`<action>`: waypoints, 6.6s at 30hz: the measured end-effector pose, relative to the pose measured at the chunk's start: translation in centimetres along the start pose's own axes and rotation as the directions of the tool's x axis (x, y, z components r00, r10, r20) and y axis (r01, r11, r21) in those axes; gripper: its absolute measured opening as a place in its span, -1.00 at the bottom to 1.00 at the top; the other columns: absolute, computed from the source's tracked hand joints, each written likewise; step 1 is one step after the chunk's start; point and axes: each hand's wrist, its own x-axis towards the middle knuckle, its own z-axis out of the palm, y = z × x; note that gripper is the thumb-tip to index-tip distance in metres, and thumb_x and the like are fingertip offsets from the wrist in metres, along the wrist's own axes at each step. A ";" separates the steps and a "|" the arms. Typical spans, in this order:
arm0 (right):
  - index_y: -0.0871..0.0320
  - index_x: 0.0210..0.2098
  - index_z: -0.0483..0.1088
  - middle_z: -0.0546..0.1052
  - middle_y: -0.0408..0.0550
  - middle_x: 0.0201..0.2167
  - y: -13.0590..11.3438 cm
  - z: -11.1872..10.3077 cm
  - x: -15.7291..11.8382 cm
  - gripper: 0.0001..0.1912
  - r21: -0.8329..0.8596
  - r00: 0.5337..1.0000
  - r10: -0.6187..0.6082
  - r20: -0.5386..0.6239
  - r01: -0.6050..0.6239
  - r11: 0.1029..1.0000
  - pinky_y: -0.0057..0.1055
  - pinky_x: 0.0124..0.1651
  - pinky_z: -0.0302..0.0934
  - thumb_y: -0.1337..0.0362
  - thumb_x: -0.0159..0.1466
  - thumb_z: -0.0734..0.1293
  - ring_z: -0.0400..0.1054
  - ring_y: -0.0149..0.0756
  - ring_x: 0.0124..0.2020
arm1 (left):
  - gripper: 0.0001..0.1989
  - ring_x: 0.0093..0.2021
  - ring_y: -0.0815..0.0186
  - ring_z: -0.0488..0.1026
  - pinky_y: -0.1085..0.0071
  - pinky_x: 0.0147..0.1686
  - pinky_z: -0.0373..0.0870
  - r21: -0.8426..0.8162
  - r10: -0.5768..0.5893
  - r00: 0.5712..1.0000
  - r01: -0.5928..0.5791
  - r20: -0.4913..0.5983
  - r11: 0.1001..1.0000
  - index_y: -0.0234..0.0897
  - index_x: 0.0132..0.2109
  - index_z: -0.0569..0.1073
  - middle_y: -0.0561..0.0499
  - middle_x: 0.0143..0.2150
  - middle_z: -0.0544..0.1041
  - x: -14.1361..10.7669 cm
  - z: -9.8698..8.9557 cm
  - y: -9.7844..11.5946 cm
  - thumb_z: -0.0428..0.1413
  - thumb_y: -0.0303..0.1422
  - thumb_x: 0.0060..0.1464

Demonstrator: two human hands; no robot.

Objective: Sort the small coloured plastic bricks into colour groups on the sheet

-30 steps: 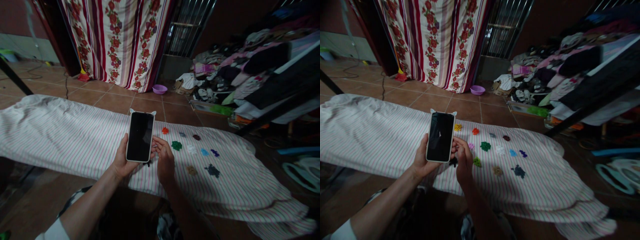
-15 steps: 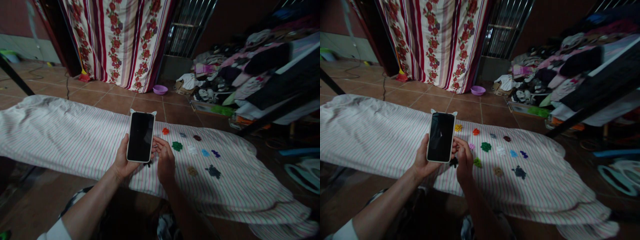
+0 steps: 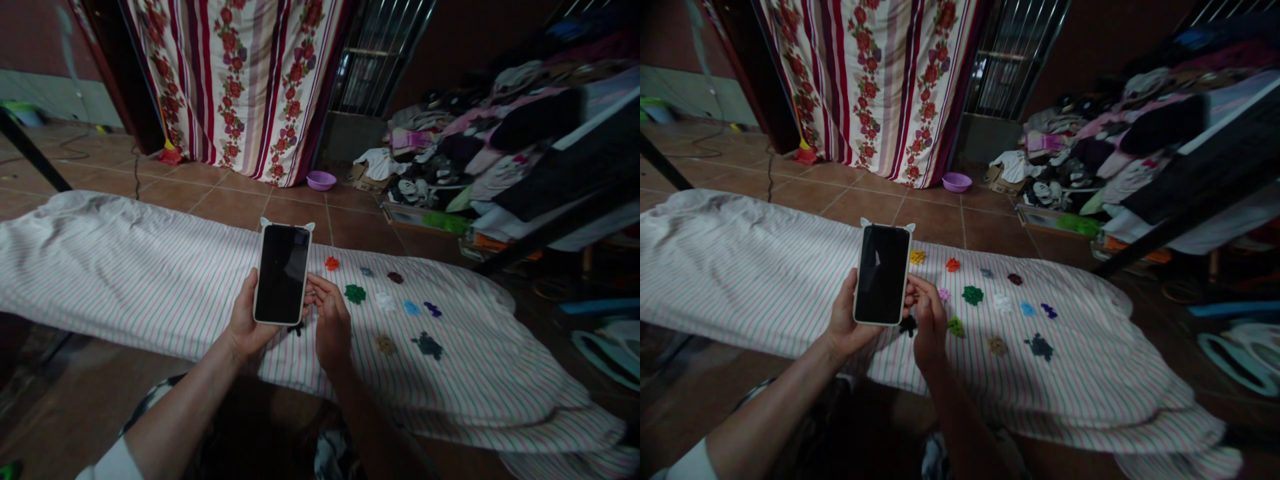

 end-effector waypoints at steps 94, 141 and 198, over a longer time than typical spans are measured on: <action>0.14 0.02 0.45 0.48 0.10 0.06 4.3 -1.7 0.1 -0.61 -0.755 0.864 0.014 0.503 0.431 0.494 -0.04 0.11 0.22 0.33 0.18 0.32 0.29 -0.03 0.07 | -0.42 -0.01 0.01 0.50 0.03 0.07 0.33 0.020 0.077 0.989 -0.075 -0.126 0.997 -0.49 0.09 0.43 -0.31 -0.09 0.57 -2.9 -0.2 3.7 -0.09 -0.05 0.22; 0.05 0.07 0.42 0.53 -0.02 -0.06 0.9 -0.5 0.3 -0.59 -0.482 0.961 -0.252 0.116 0.276 0.832 -0.28 0.01 0.34 0.31 0.35 0.07 0.42 -0.28 -0.06 | -0.32 0.00 -0.04 0.49 0.01 0.08 0.29 -0.060 0.006 0.995 -0.013 -0.102 0.998 -0.58 0.08 0.42 -0.37 -0.08 0.55 -0.5 -0.2 0.2 -0.14 0.01 0.22; -0.09 -0.16 0.57 0.12 -0.22 0.33 -4.8 -1.4 -1.7 -0.53 -0.625 0.864 -0.365 0.348 0.503 0.597 0.20 0.32 -0.13 0.13 0.41 0.02 -0.19 0.01 0.37 | -0.43 -0.16 0.08 0.54 0.10 -0.09 0.43 -0.027 0.017 0.985 -0.022 -0.172 0.999 -0.45 0.16 0.34 -0.27 -0.09 0.57 -2.8 1.5 -0.7 -0.08 -0.06 0.24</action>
